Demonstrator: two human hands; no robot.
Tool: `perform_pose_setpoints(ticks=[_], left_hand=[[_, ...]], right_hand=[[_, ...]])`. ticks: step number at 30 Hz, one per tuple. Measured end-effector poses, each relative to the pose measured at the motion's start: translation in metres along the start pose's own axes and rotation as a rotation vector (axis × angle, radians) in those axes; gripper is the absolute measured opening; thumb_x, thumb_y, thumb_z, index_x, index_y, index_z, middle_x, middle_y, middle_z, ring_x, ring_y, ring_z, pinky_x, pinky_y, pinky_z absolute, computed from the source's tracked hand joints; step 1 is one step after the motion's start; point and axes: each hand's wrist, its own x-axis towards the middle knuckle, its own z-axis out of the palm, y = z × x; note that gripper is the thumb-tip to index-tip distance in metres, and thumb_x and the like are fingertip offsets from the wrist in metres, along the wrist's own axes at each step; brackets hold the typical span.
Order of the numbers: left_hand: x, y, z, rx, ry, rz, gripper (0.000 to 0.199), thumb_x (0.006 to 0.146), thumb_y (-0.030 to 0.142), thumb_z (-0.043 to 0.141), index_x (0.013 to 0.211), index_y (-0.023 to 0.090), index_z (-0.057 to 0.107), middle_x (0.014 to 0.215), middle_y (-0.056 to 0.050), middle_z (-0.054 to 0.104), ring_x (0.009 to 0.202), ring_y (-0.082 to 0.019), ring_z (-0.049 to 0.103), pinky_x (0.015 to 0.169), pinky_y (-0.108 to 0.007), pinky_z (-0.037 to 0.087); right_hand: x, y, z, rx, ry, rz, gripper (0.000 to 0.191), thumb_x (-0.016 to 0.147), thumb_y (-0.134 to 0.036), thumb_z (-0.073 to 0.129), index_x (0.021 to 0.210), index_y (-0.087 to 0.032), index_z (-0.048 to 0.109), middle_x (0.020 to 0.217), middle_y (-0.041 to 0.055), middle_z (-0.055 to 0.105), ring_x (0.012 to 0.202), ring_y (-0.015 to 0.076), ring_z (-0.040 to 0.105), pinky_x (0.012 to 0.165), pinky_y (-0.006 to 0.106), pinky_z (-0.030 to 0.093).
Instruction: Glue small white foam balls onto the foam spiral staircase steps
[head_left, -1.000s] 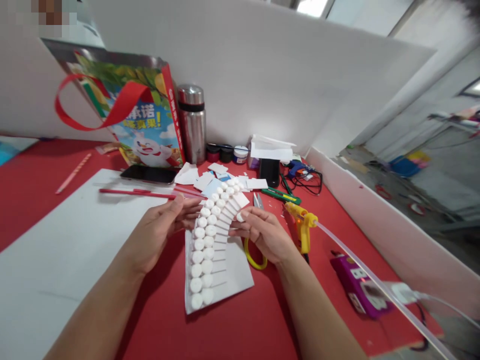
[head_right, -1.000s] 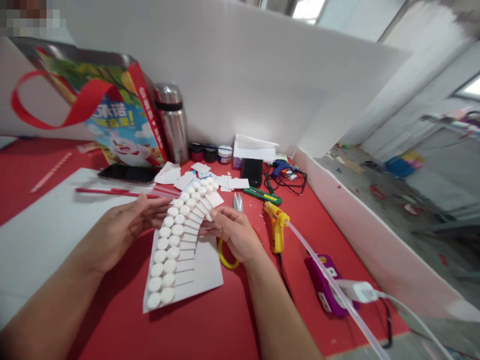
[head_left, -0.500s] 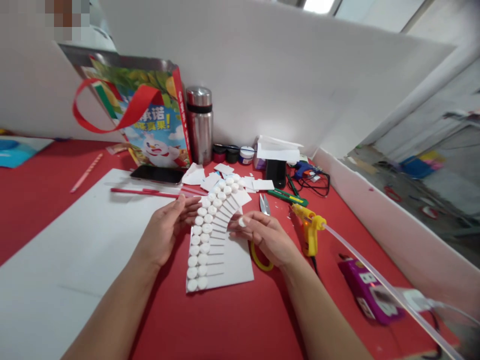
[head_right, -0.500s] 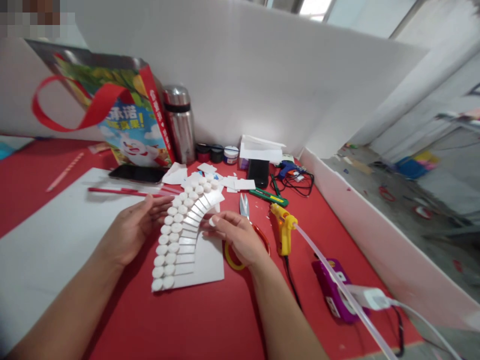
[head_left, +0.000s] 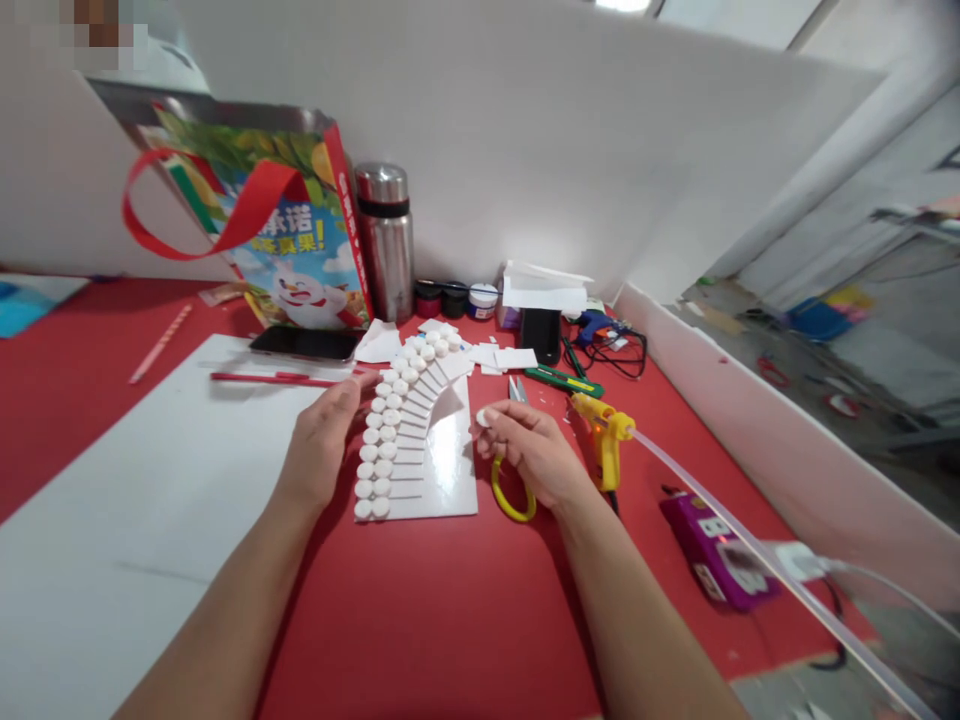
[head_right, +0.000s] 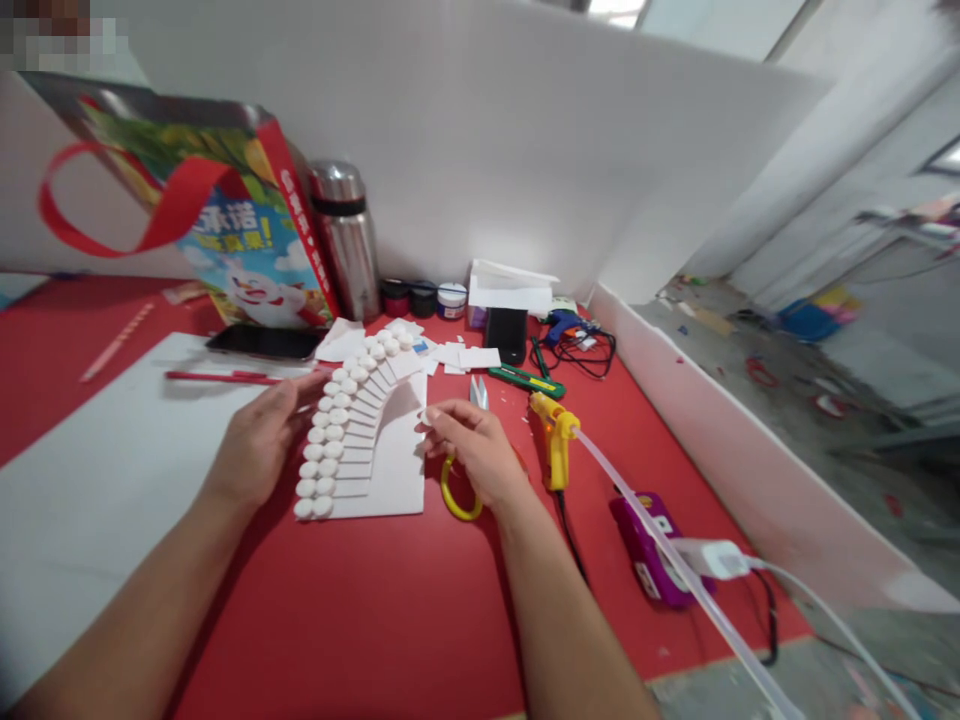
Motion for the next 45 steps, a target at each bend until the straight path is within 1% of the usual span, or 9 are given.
perform_pose_setpoints(ticks=[5, 10, 14, 21, 28, 32, 37, 39, 45], left_hand=[[-0.019, 0.002, 0.005, 0.462, 0.217, 0.493, 0.035, 0.093, 0.040, 0.066, 0.125, 0.028, 0.069, 0.133, -0.008, 0.064, 0.128, -0.030, 0.056, 0.113, -0.041, 0.041], [-0.037, 0.000, 0.025, 0.665, -0.152, 0.853, 0.056, 0.084, 0.030, 0.079, 0.137, 0.028, 0.062, 0.120, -0.012, 0.067, 0.112, -0.031, 0.063, 0.103, -0.043, 0.049], [-0.038, -0.008, 0.036, 0.667, -0.281, 0.900, 0.047, 0.093, 0.021, 0.067, 0.139, 0.024, 0.057, 0.116, -0.014, 0.064, 0.109, -0.026, 0.063, 0.096, -0.038, 0.053], [-0.038, -0.012, 0.037, 0.588, -0.274, 0.905, 0.035, 0.094, 0.008, 0.061, 0.128, 0.019, 0.061, 0.109, -0.010, 0.063, 0.101, -0.020, 0.062, 0.089, -0.033, 0.053], [-0.041, -0.007, 0.040, 0.602, -0.341, 0.919, 0.027, 0.094, 0.008, 0.061, 0.121, 0.011, 0.064, 0.104, -0.012, 0.065, 0.099, -0.020, 0.062, 0.088, -0.031, 0.052], [-0.040, -0.007, 0.039, 0.499, -0.310, 0.783, 0.025, 0.095, 0.012, 0.063, 0.119, 0.014, 0.068, 0.105, -0.010, 0.067, 0.096, -0.018, 0.063, 0.087, -0.030, 0.052], [-0.037, -0.004, 0.036, -0.031, -0.243, 0.184, 0.023, 0.096, 0.024, 0.067, 0.118, 0.022, 0.072, 0.096, -0.004, 0.072, 0.079, -0.012, 0.066, 0.075, -0.026, 0.055], [-0.037, -0.002, 0.037, -0.243, -0.259, 0.040, 0.021, 0.094, 0.025, 0.070, 0.114, 0.020, 0.073, 0.097, -0.005, 0.074, 0.077, -0.012, 0.068, 0.075, -0.026, 0.057], [-0.036, 0.002, 0.042, -0.502, -0.387, -0.130, 0.017, 0.091, 0.024, 0.072, 0.107, 0.019, 0.070, 0.097, -0.007, 0.077, 0.073, -0.013, 0.070, 0.071, -0.026, 0.058]], right_hand=[[-0.003, 0.000, 0.005, -0.012, -0.023, 0.026, 0.026, 0.074, -0.036, 0.087, 0.089, -0.018, 0.077, 0.079, 0.0029, 0.074, 0.060, 0.0086, 0.059, 0.057, 0.022, 0.046], [-0.009, -0.006, 0.012, -0.017, -0.170, 0.146, 0.033, 0.070, -0.037, 0.089, 0.091, -0.016, 0.076, 0.078, 0.0021, 0.072, 0.052, 0.0065, 0.052, 0.049, 0.021, 0.040], [-0.010, -0.005, 0.017, -0.007, -0.210, 0.170, 0.034, 0.064, -0.034, 0.093, 0.083, -0.016, 0.072, 0.063, -0.0037, 0.064, 0.050, 0.0052, 0.050, 0.048, 0.018, 0.034], [-0.009, -0.005, 0.017, -0.009, -0.244, 0.189, 0.041, 0.061, -0.038, 0.095, 0.083, -0.017, 0.068, 0.059, -0.0061, 0.060, 0.047, 0.0055, 0.045, 0.044, 0.019, 0.030], [-0.004, -0.008, 0.011, 0.105, -0.052, -0.001, 0.033, 0.070, -0.037, 0.089, 0.072, -0.016, 0.065, 0.057, -0.0042, 0.059, 0.045, 0.0029, 0.040, 0.045, 0.018, 0.029], [-0.003, -0.012, 0.008, 0.146, 0.077, -0.160, 0.037, 0.072, -0.036, 0.088, 0.066, -0.016, 0.057, 0.056, -0.0046, 0.060, 0.039, 0.0003, 0.034, 0.041, 0.016, 0.021], [-0.001, -0.018, 0.000, 0.212, 0.171, -0.214, 0.049, 0.079, -0.049, 0.080, 0.063, -0.020, 0.045, 0.045, -0.0095, 0.046, 0.032, 0.0010, 0.026, 0.035, 0.017, 0.015], [-0.001, -0.017, 0.000, 0.158, 0.193, -0.215, 0.050, 0.084, -0.055, 0.073, 0.061, -0.020, 0.045, 0.040, -0.0093, 0.042, 0.028, 0.0024, 0.025, 0.033, 0.018, 0.013], [-0.017, -0.023, 0.018, -0.330, 0.141, -0.292, 0.024, 0.085, -0.038, 0.074, 0.079, -0.019, 0.061, 0.066, -0.0009, 0.068, 0.047, 0.0090, 0.054, 0.048, 0.022, 0.039]])
